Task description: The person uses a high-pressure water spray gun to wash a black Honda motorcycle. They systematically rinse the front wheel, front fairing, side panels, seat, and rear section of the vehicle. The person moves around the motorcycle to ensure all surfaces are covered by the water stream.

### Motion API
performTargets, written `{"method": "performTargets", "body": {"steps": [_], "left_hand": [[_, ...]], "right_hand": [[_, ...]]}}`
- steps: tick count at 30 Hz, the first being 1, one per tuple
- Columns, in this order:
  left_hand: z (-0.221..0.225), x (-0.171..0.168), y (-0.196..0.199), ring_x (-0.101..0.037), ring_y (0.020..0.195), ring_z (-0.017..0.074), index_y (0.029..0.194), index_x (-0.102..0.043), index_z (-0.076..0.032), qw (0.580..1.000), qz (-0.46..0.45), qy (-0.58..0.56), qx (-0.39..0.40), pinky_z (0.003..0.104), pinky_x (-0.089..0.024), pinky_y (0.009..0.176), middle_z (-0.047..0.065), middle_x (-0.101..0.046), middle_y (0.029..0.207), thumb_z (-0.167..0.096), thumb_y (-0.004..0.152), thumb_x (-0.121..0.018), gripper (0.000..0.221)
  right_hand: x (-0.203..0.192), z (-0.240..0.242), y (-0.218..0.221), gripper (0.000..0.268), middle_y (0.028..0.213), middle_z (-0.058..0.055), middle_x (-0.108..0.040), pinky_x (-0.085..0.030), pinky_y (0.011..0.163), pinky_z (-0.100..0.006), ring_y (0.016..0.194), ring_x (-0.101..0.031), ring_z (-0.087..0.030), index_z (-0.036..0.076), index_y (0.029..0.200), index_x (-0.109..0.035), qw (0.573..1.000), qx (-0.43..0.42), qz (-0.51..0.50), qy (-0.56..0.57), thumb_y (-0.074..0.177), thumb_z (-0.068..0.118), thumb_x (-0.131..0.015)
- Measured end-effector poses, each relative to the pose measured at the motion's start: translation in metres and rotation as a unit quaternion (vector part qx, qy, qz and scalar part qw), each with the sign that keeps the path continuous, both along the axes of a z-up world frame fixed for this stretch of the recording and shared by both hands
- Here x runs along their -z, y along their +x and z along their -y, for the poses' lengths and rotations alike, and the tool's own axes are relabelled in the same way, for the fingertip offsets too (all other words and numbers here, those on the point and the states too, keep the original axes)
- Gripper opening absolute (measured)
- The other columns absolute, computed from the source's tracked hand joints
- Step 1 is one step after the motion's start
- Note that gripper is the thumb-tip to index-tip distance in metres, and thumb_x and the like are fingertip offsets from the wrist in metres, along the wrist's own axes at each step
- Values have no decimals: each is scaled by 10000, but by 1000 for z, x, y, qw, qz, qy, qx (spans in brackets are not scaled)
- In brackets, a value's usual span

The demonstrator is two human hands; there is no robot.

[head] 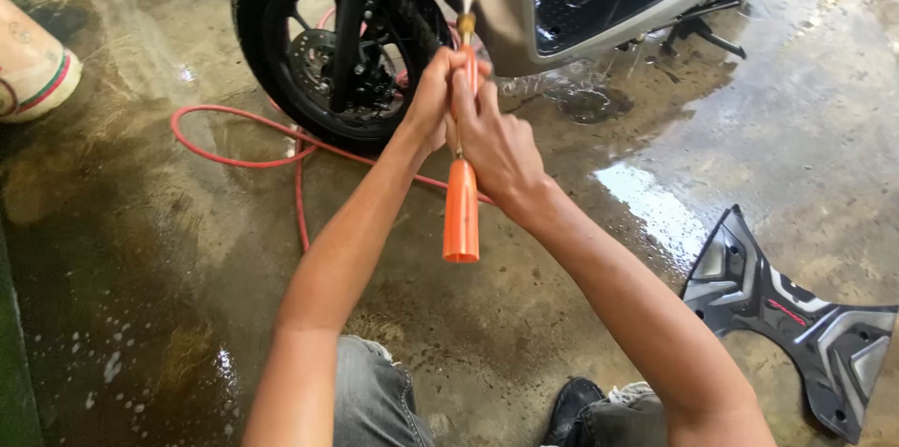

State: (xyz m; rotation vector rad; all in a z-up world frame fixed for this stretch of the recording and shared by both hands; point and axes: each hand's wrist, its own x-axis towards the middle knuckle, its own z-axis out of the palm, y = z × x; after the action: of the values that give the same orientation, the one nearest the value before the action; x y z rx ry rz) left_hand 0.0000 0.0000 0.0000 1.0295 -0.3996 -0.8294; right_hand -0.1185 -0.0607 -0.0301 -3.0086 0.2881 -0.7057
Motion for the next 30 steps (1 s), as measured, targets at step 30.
{"method": "performTargets", "body": {"steps": [30], "left_hand": [[-36, 14, 31, -480, 527, 100, 940, -661, -8, 977, 40, -177, -109, 252, -385, 479, 37, -577, 672, -428, 974, -513, 446]], "right_hand": [[-55, -40, 21, 562, 958, -123, -539, -540, 372, -318, 480, -530, -176, 13, 1526, -371, 989, -126, 77, 10, 1049, 191, -609]]}}
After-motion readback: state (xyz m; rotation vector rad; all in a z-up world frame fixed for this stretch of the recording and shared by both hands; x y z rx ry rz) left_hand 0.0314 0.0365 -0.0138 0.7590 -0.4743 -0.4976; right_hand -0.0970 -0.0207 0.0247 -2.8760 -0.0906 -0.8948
